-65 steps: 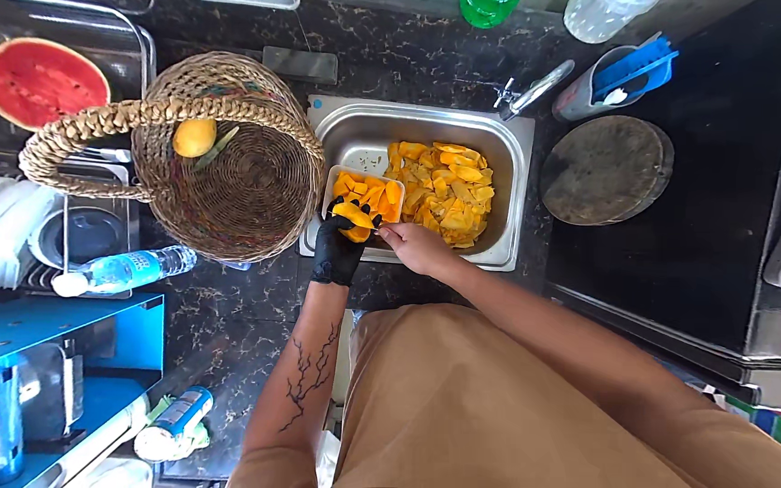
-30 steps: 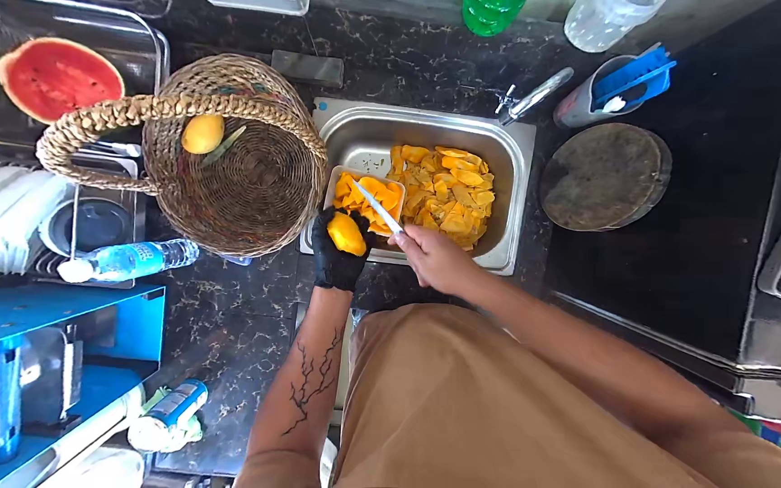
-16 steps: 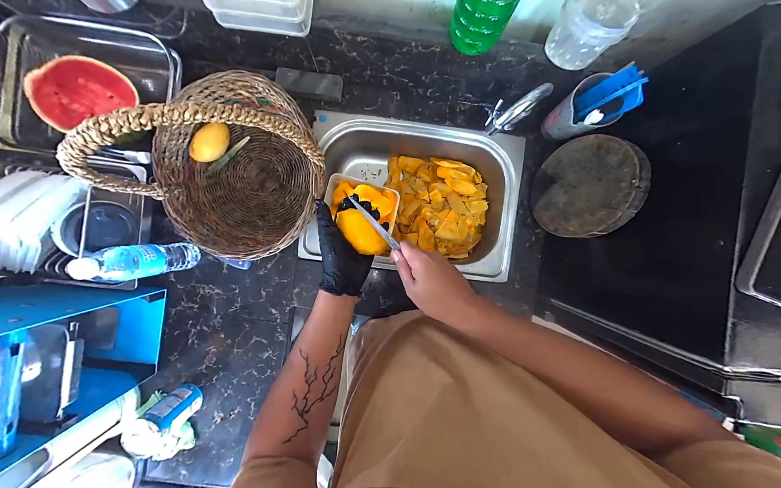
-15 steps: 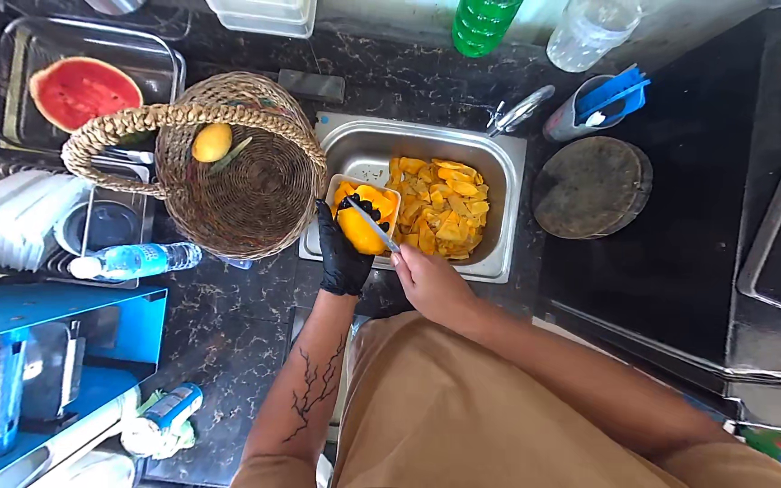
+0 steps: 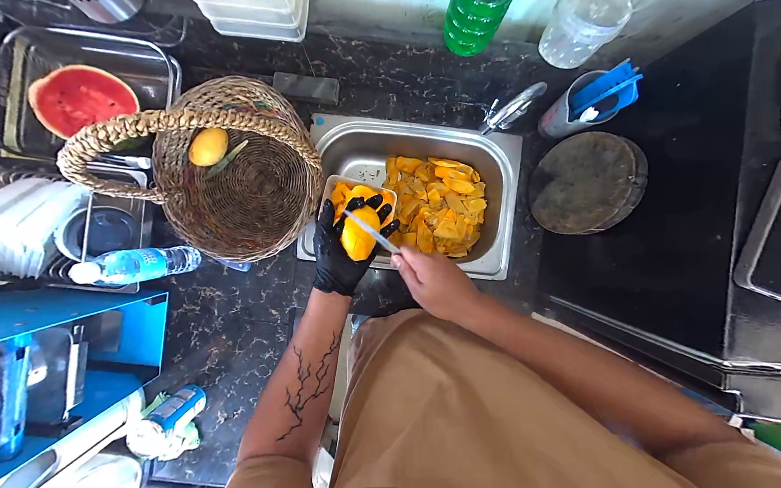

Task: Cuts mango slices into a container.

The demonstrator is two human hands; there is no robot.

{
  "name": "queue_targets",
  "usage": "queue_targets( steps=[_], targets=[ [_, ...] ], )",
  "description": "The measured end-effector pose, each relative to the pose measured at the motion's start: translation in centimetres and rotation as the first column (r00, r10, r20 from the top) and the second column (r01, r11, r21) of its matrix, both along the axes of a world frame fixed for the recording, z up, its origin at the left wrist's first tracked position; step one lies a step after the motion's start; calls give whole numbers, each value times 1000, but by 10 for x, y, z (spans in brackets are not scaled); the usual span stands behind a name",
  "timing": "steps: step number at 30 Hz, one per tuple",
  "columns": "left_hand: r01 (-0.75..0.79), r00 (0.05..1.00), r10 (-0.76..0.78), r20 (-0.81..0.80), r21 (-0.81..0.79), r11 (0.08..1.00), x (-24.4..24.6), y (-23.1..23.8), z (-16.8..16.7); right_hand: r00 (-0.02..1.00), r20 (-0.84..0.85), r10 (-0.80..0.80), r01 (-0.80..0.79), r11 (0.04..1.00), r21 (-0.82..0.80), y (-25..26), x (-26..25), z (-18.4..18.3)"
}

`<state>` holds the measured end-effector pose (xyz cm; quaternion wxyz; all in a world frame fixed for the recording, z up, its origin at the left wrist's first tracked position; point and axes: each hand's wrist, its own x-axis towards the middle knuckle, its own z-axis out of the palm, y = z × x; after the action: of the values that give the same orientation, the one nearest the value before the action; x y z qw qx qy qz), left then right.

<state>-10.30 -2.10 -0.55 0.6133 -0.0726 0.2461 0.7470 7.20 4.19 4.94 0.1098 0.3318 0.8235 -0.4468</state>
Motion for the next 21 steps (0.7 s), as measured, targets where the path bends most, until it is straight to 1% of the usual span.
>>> queue_targets(
  steps=[2,3,5,7,8,10,13,15,16,18,19,20,21],
  targets=[
    [12,1000,-11,15,-20,1000,4,-2,9,1000,-9,2,-2,999,35,-2,1,-8],
    [27,1000,-27,-6,-33,999,8,-1,15,1000,-14,12,-12,999,37,-3,0,-13],
    [39,999,-40,-25,-31,999,8,-4,14,1000,13,27,-28,1000,14,2,-3,-9],
    [17,1000,-18,-24,-40,999,2,-11,10,1000,7,-1,1,1000,13,4,-5,-1],
    [17,999,-18,-29,-44,999,3,-11,12,1000,4,-3,3,1000,26,3,-5,-4],
    [35,999,-35,-33,-1,999,7,-10,16,1000,13,24,-25,999,22,4,-6,-10],
    [17,1000,-16,-20,44,999,1,-14,10,1000,-11,11,-11,1000,26,10,-9,-3],
    [42,998,-38,-46,91,995,3,-18,12,1000,-12,13,-13,999,38,10,-10,-11],
    [55,997,-51,-50,102,993,5,-17,13,1000,-2,19,-19,1000,17,10,-11,-17],
    [65,998,-64,-27,65,996,2,-13,9,1000,-10,8,-8,999,-49,17,-14,-21],
    [57,998,-57,-1,28,998,-1,-13,6,999,-44,-29,25,996,-90,19,-14,-23],
    [30,999,-30,20,-48,998,-2,-12,2,993,-85,-85,73,987,-144,21,-12,-24],
    [-28,999,32,28,-148,989,-3,-10,-1,983,-112,-144,119,972,-204,21,-10,-24]
  ],
)
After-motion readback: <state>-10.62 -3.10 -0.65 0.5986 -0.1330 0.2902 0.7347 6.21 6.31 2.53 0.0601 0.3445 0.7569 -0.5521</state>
